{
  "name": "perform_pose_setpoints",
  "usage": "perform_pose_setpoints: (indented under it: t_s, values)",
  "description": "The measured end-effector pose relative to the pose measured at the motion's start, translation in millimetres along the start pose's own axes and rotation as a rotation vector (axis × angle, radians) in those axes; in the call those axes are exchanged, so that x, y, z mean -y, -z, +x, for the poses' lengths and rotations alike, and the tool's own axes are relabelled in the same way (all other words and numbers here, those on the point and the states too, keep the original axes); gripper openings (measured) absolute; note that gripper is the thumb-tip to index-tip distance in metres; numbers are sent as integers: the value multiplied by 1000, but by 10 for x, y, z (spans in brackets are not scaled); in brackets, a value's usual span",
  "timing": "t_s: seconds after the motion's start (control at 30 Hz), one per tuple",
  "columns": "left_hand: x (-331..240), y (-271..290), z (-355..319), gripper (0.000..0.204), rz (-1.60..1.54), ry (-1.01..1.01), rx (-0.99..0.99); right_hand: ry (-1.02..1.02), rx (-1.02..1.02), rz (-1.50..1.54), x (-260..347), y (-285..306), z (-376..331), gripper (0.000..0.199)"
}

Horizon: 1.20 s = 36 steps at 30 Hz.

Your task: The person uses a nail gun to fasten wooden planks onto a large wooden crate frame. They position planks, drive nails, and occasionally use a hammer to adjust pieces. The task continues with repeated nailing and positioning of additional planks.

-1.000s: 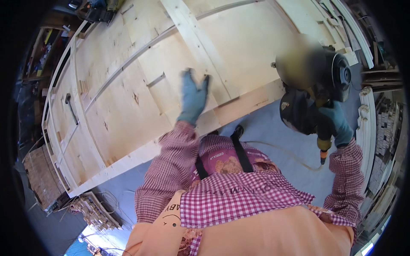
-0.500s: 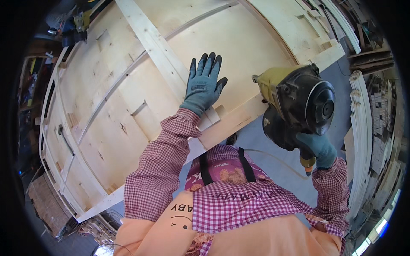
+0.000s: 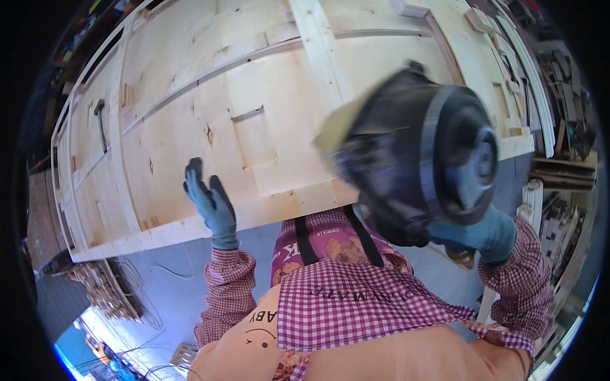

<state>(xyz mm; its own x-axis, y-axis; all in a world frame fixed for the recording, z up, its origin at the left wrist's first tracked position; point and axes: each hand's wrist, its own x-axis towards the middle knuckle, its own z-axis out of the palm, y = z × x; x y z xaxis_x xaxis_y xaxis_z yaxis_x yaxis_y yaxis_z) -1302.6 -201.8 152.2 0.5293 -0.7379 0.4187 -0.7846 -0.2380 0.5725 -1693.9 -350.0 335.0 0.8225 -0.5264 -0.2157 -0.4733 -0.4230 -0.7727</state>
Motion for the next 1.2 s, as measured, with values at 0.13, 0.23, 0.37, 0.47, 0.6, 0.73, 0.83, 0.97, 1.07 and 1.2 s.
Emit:
perform_pose_setpoints:
  t_s: [0.13, 0.23, 0.37, 0.47, 0.6, 0.73, 0.83, 0.97, 1.07, 1.2]
  values:
    - [261, -49, -319, 50, 278, 23, 150, -302, 196, 377, 334, -145, 706, 52]
    - [326, -155, -378, 49, 336, 32, 219, -644, 47, 504, 439, -186, 837, 54]
    - [287, -172, -314, 50, 328, 54, 213, -661, -101, 591, 406, -206, 762, 61]
    - [322, -143, -363, 49, 330, 52, 241, -719, 7, 556, 552, -231, 833, 62]
    - [300, -126, -349, 45, 305, 54, 222, -736, 61, 462, 701, -207, 855, 53]
    - [315, -136, -347, 40, 251, 51, 219, -743, -77, 426, 640, -145, 598, 50]
    - [320, -175, -356, 38, 264, 33, 215, -689, -287, 548, 454, -62, 176, 42]
    - [346, -211, -373, 33, 309, 28, 258, -650, -409, 613, 356, 3, -173, 44]
    - [359, -214, -359, 28, 342, 33, 289, -656, -389, 685, 388, 0, -307, 42]
    - [378, -253, -350, 28, 345, 70, 349, -697, -301, 645, 442, -53, -323, 57]
